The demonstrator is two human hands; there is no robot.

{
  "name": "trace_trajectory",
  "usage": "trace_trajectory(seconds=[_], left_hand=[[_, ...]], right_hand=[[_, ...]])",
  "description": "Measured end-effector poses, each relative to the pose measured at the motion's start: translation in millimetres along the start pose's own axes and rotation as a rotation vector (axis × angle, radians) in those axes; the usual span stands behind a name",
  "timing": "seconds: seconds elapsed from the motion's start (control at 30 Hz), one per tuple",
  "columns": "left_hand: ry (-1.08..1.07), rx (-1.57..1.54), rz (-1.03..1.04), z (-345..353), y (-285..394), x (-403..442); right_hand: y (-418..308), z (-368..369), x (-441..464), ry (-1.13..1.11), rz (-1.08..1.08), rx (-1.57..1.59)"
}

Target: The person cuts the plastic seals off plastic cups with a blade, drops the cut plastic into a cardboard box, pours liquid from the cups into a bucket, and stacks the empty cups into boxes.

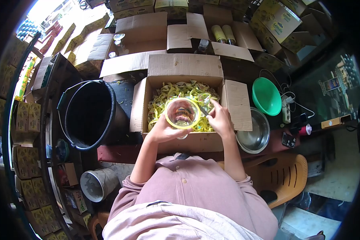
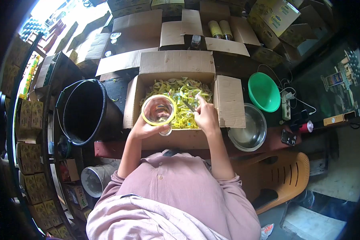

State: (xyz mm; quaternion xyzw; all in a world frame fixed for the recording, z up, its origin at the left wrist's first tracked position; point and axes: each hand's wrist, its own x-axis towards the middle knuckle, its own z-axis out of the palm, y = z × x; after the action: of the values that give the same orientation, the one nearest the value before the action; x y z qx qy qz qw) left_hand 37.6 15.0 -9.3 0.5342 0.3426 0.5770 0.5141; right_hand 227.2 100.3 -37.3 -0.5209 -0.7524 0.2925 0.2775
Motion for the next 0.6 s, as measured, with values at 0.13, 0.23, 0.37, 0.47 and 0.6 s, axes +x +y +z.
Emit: trace_trajectory(seconds=[0.13,0.23,0.37,0.47,0.6], left_hand=[[0.046,0.003,-0.005,-9.3,0.5,-1.8],[0.075,0.02,-0.021,-13.8,-1.5,-0.5],[0.089,-0.007,-0.006,-14.8,-1.7,1.1],[0.089,0.009,0.007,-16.0,-5.7,1.3],[0.117,-0.082,0.018,-10.7,-13.5,0.0]], right_hand=[[11.8,-2.3,2.9,-0.03,0.083,0.092],[34.0,3.6,9.1,-0.111,0.169,0.592],[38.1,-12.7,5.0,-0.284,0.351,1.58],[26.8,-21.5,2.4,-0.409,0.201,1.922],[13.1,-22.9,0.0,-0.288,0.118,1.688]])
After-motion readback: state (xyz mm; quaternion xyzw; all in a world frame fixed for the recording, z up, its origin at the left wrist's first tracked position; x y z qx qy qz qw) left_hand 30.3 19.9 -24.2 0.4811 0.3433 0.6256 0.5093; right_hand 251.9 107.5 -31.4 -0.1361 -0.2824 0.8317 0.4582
